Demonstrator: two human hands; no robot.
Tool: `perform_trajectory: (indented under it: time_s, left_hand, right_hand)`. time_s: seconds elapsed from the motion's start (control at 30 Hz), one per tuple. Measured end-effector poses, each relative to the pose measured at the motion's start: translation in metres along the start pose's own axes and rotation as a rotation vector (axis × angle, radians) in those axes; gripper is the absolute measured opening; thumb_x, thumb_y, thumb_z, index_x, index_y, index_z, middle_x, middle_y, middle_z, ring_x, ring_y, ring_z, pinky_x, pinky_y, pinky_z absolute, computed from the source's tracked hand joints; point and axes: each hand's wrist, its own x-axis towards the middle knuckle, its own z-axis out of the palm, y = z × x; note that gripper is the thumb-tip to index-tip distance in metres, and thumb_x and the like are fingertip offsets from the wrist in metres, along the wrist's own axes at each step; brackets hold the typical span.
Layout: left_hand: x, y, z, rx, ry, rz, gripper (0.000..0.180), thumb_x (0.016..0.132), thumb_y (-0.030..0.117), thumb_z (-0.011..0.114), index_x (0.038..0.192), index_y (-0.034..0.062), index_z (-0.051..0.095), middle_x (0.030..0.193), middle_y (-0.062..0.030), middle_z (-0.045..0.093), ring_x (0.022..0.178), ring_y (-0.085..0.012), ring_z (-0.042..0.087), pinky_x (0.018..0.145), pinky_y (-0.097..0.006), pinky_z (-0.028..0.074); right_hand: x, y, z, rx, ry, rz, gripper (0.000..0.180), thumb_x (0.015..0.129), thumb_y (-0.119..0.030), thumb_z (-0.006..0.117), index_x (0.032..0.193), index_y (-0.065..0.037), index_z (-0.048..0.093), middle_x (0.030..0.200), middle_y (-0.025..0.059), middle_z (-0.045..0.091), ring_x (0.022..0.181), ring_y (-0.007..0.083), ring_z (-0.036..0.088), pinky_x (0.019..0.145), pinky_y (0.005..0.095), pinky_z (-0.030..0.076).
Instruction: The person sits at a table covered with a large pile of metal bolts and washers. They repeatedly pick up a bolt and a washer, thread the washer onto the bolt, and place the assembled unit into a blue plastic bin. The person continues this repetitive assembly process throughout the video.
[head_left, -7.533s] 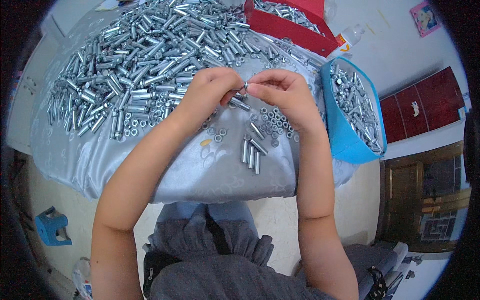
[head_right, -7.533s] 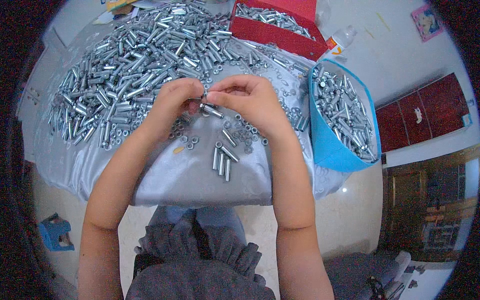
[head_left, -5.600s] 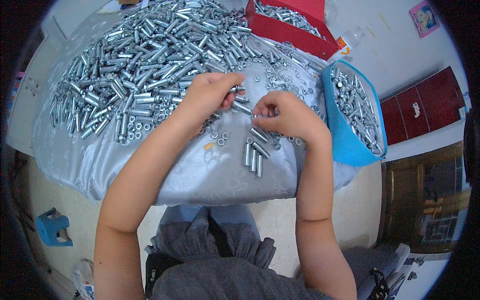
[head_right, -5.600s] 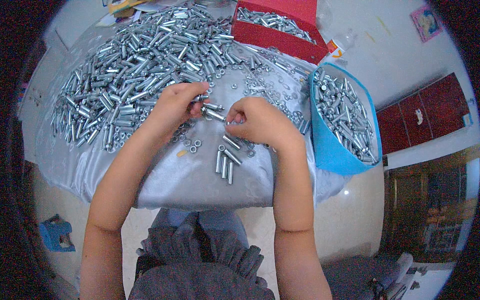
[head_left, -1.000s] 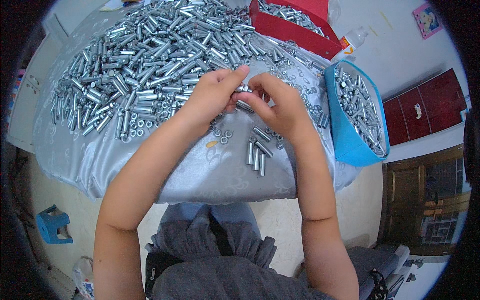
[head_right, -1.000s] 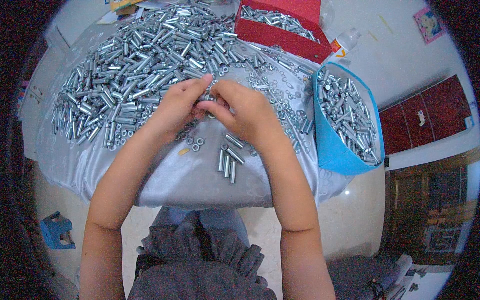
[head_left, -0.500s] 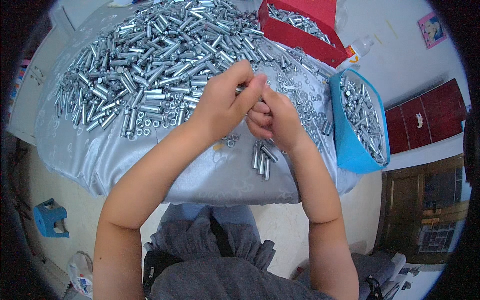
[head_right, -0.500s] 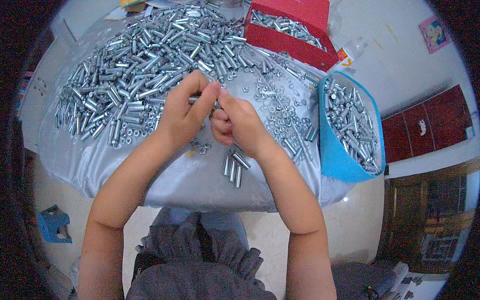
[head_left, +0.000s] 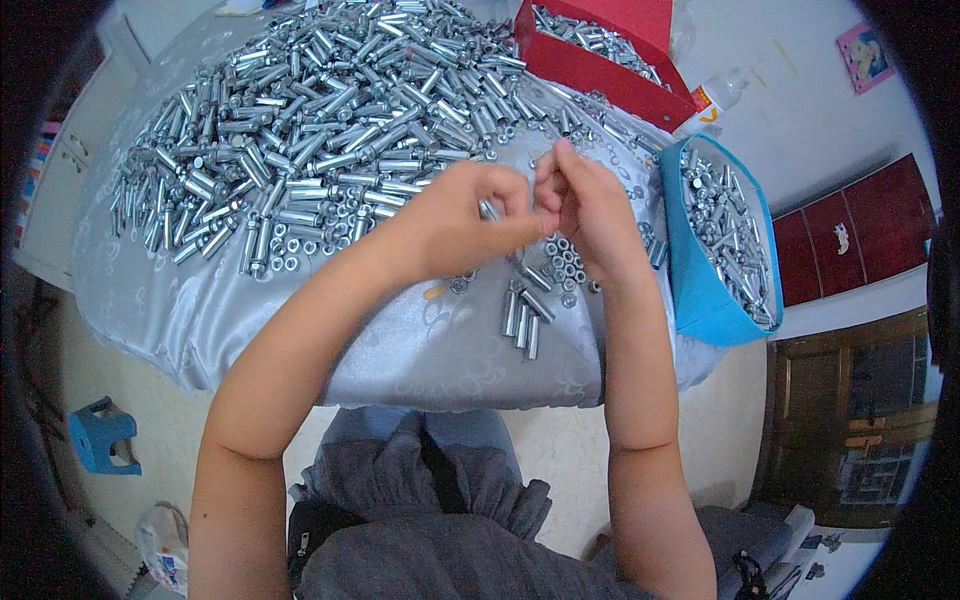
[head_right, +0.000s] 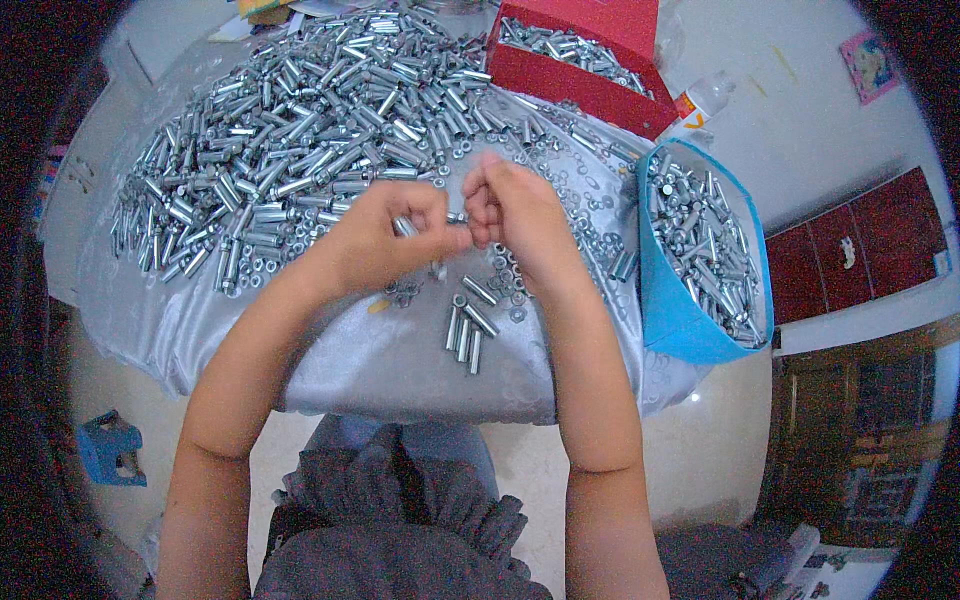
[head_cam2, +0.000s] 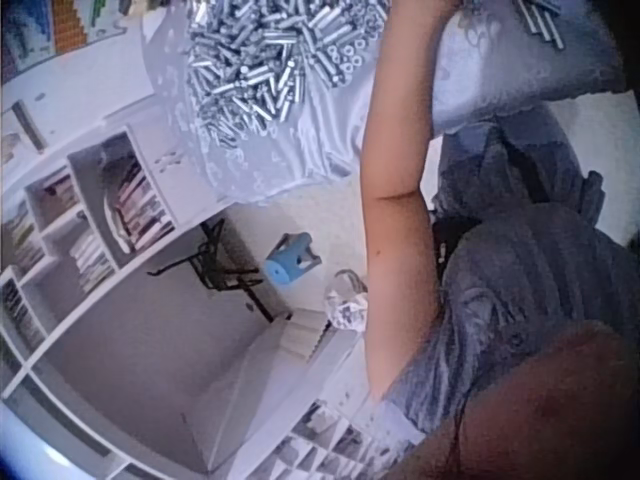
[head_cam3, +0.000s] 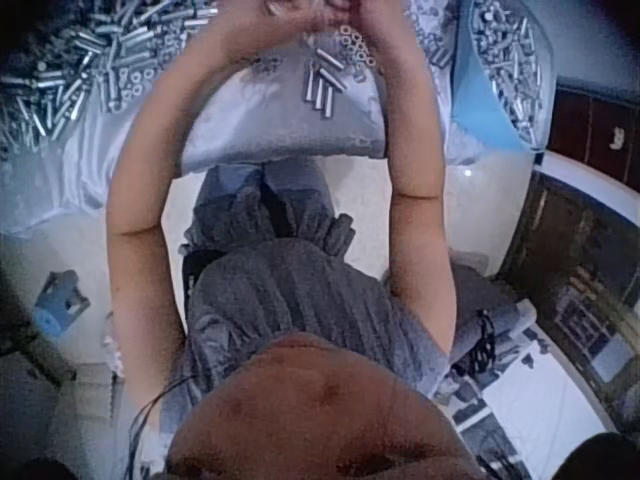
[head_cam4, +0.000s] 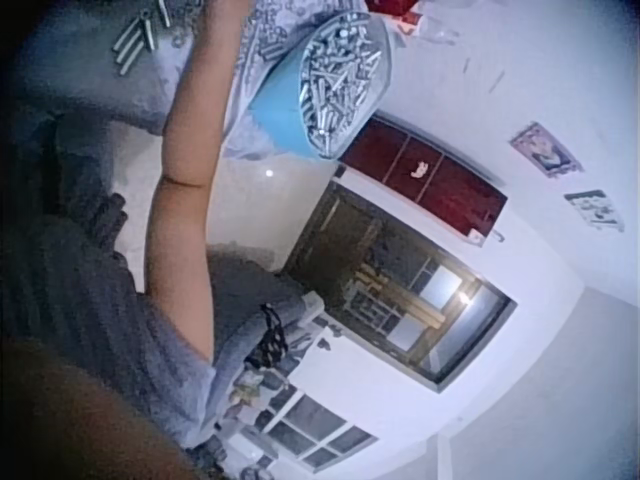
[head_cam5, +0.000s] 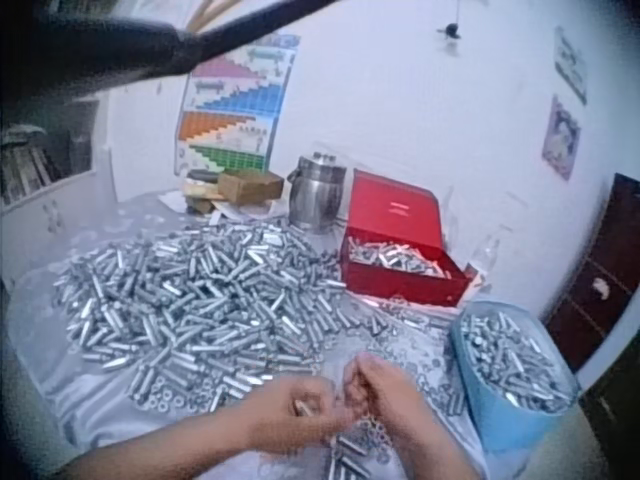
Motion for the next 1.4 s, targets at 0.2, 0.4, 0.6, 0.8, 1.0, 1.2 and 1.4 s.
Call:
perform_trajectory:
  time_s: [0.2, 0.4, 0.6, 0.8, 1.0, 1.2, 1.4]
  left_hand:
    - [0.001, 0.006, -0.005, -0.087, -0.190, -0.153, 0.028, 0.076, 0.025, 0.065, 0.060, 0.0063, 0.051, 0.058, 0.0043, 0.048, 0.059, -0.0045, 0.043, 0.055, -0.020, 0.036]
    - [0.019, -0.022, -0.047, 0.274, 0.827, -0.132, 0.059, 0.075, 0.043, 0.062, 0.105, -0.0046, 0.045, 0.101, -0.0190, 0.048, 0.095, -0.0265, 0.046, 0.083, -0.035, 0.036]
    - [0.017, -0.032, -0.054, 0.816, 1.067, 0.189, 0.078, 0.074, 0.044, 0.061, 0.123, -0.0067, 0.028, 0.126, -0.0296, 0.021, 0.118, -0.0413, 0.021, 0.099, -0.048, 0.016]
    - [0.018, -0.038, -0.046, 0.730, 1.028, 0.073, 0.069, 0.077, 0.040, 0.060, 0.121, -0.0050, 0.033, 0.125, -0.0273, 0.026, 0.119, -0.0374, 0.024, 0.099, -0.043, 0.017]
    - [0.020, -0.047, -0.048, 0.748, 1.032, 0.078, 0.069, 0.077, 0.040, 0.058, 0.121, -0.0060, 0.031, 0.125, -0.0274, 0.026, 0.117, -0.0378, 0.025, 0.099, -0.044, 0.017]
    - [0.019, -0.048, -0.050, 0.689, 0.983, 0.003, 0.071, 0.078, 0.040, 0.056, 0.121, -0.0092, 0.027, 0.126, -0.0295, 0.021, 0.117, -0.0408, 0.022, 0.099, -0.047, 0.015]
    - [0.019, -0.048, -0.044, 0.681, 0.930, 0.046, 0.066, 0.079, 0.037, 0.055, 0.119, -0.0087, 0.030, 0.124, -0.0285, 0.024, 0.116, -0.0404, 0.025, 0.098, -0.047, 0.019]
  right_hand:
    - [-0.001, -0.005, -0.008, 0.166, 0.024, -0.057, 0.028, 0.090, -0.028, 0.042, 0.075, -0.005, 0.047, 0.054, -0.0014, 0.038, 0.045, 0.0090, 0.039, 0.042, 0.0230, 0.032]
    - [0.004, -0.004, -0.015, 0.150, 0.099, -0.179, 0.025, 0.089, -0.026, 0.044, 0.075, -0.005, 0.047, 0.055, -0.0006, 0.041, 0.046, 0.0092, 0.040, 0.043, 0.0227, 0.034]
    - [-0.022, -0.024, 0.009, 0.316, -0.146, -0.444, 0.016, 0.087, -0.020, 0.049, 0.083, -0.005, 0.045, 0.057, 0.0039, 0.044, 0.047, 0.0151, 0.043, 0.045, 0.0270, 0.037]
    - [-0.134, -0.067, 0.059, 0.566, -0.618, -0.425, 0.015, 0.083, -0.024, 0.051, 0.081, -0.010, 0.045, 0.074, 0.0082, 0.050, 0.050, 0.0179, 0.048, 0.046, 0.0301, 0.043]
    - [-0.231, -0.098, 0.138, 0.669, 0.424, -0.057, 0.021, 0.084, -0.018, 0.054, 0.100, -0.010, 0.043, 0.078, 0.0065, 0.043, 0.045, 0.0141, 0.037, 0.042, 0.0264, 0.039]
    - [-0.217, -0.074, 0.102, 0.870, -0.205, -0.326, 0.012, 0.082, -0.012, 0.055, 0.086, -0.003, 0.047, 0.080, 0.0180, 0.049, 0.052, 0.0223, 0.045, 0.044, 0.0316, 0.040]
    - [-0.195, -0.059, 0.087, 0.818, -0.828, -0.596, 0.010, 0.082, -0.010, 0.054, 0.082, -0.001, 0.049, 0.086, 0.0239, 0.053, 0.058, 0.0298, 0.051, 0.048, 0.0362, 0.042]
